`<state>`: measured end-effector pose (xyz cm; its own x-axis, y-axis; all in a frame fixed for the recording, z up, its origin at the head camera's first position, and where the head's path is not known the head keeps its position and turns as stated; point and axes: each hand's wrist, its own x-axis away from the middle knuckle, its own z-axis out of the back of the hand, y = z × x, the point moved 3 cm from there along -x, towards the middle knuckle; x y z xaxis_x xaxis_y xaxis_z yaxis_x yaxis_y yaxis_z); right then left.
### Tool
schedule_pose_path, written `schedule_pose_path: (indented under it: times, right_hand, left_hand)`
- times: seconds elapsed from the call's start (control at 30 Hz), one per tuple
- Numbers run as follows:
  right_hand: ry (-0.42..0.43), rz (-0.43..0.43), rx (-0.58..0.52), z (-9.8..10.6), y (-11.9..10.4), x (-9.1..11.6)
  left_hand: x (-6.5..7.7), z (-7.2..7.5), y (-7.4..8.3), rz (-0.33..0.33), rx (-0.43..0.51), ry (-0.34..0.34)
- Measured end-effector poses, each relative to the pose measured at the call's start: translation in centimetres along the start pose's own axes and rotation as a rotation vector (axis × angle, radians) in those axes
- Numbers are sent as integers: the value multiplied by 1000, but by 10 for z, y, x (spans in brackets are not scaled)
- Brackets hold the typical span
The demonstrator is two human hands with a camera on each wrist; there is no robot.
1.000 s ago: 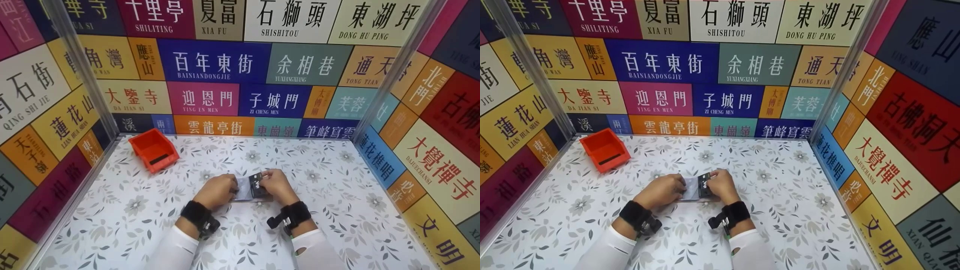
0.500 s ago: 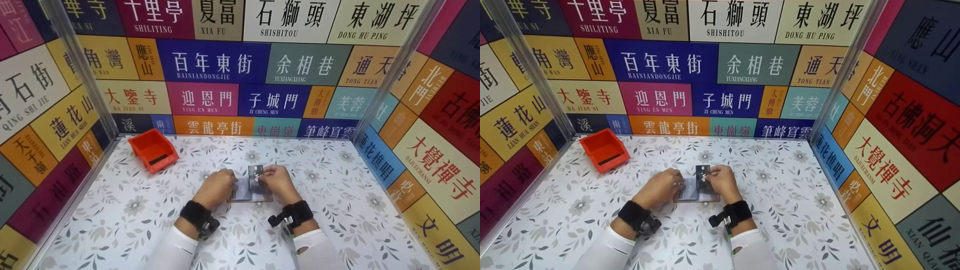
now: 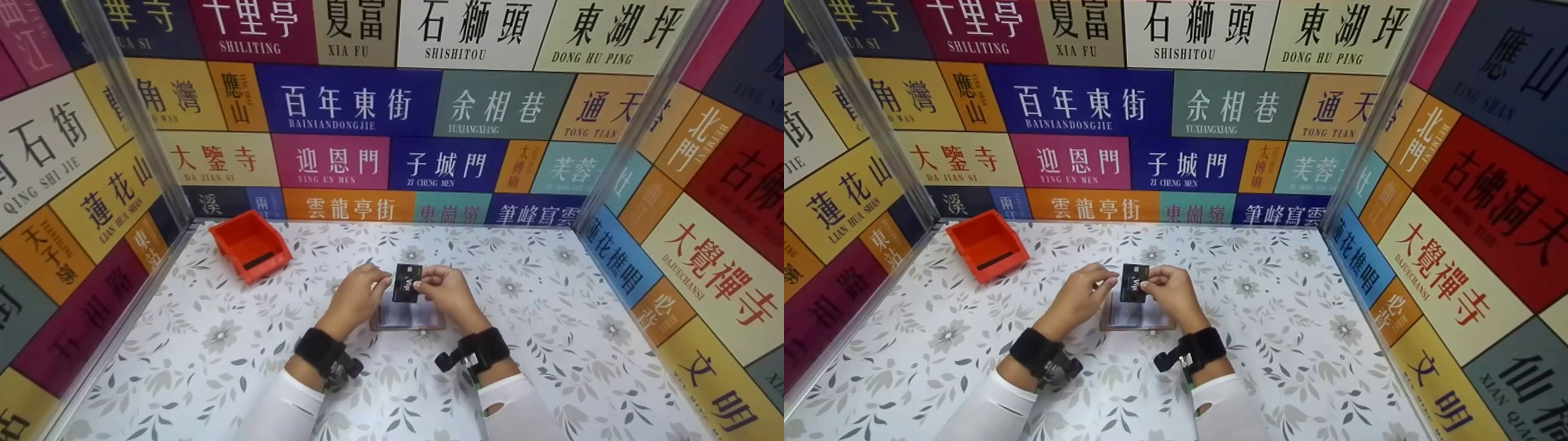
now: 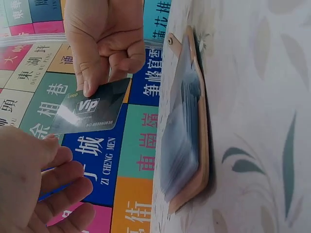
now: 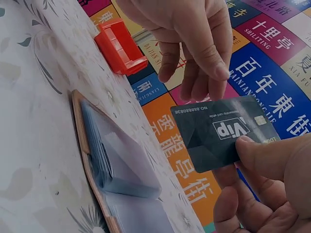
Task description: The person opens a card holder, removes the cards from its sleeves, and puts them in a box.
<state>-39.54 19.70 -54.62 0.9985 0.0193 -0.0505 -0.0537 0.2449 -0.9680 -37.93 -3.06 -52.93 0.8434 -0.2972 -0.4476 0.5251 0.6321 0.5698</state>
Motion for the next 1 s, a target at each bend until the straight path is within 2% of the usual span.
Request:
schedule_pose_path:
  times: [0.17, 0.27, 0.47, 0.77, 0.87, 1.0]
  right_hand:
    - [-24, 34, -71, -5, -1, 1]
    - [-22, 45, -71, -7, -1, 1]
    - [-34, 71, -66, -9, -3, 2]
    - [-57, 97, -49, -11, -8, 5]
    - [-70, 104, -16, -10, -7, 5]
    - [-93, 109, 105, -7, -2, 4]
  left_hand:
    - [-3, 2, -1, 125, 307, 5]
    - [-4, 2, -1, 168, 372, -7]
    - [-4, -1, -2, 203, 399, -27]
    - [-5, -2, -1, 207, 407, 0]
    - [-5, 0, -1, 200, 382, 16]
    - [-6, 8, -2, 191, 342, 73]
